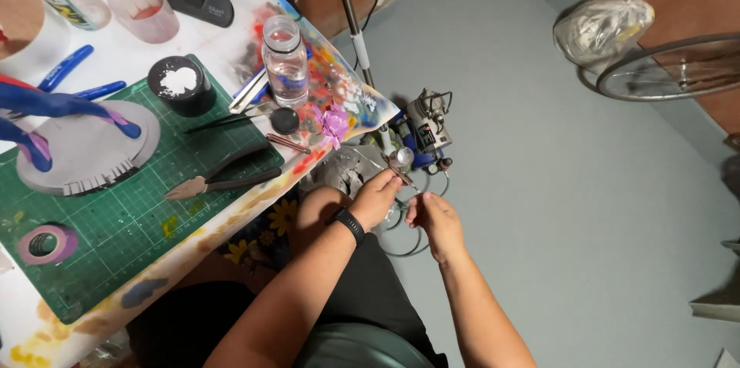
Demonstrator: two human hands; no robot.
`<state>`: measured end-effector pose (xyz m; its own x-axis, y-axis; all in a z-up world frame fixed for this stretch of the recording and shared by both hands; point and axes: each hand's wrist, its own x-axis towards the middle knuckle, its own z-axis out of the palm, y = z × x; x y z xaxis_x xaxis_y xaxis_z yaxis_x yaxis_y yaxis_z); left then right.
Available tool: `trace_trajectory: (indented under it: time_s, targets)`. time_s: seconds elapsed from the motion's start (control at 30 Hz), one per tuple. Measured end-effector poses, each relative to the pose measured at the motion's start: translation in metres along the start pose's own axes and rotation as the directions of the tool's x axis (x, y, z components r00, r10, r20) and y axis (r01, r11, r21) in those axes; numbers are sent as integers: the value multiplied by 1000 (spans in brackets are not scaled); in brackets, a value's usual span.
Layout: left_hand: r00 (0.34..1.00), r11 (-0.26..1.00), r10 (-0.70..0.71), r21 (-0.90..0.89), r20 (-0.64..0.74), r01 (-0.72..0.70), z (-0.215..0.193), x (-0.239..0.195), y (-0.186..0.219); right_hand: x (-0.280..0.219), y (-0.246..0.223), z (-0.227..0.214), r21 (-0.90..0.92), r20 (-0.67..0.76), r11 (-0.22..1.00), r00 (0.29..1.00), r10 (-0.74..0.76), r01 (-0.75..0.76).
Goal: The person is cleaning and preparing an airbrush for use, specifically wiping the needle and checking the trigger.
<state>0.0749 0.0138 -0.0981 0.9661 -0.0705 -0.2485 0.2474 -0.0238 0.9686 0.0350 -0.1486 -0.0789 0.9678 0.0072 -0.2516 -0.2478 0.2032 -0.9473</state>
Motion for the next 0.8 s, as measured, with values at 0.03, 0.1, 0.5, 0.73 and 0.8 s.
trace_trajectory:
  time_s: [0.03, 0.1, 0.5, 0.73, 0.8]
  targets:
    - [1000, 1000, -6, -4, -2, 6, 0, -1, -2, 0, -3, -1, -4, 1, 1000, 1000, 6, -6]
    - [999, 997, -4, 75, 45, 0, -2, -2, -2, 3, -10, -1, 196, 17, 969, 988, 151, -151]
    - [998, 989, 40, 144, 46, -47, -9, -4, 5, -4, -21, 25, 169, -32, 973, 986, 166, -158]
    - [999, 998, 18, 67, 36, -21, -7, -4, -6, -11, -21, 29, -677, -226, 733, 928, -298, 71]
    - [1000, 996, -2, 88, 29, 0, -10, 0, -12, -11, -28, 35, -654, -143, 734, 923, -357, 182]
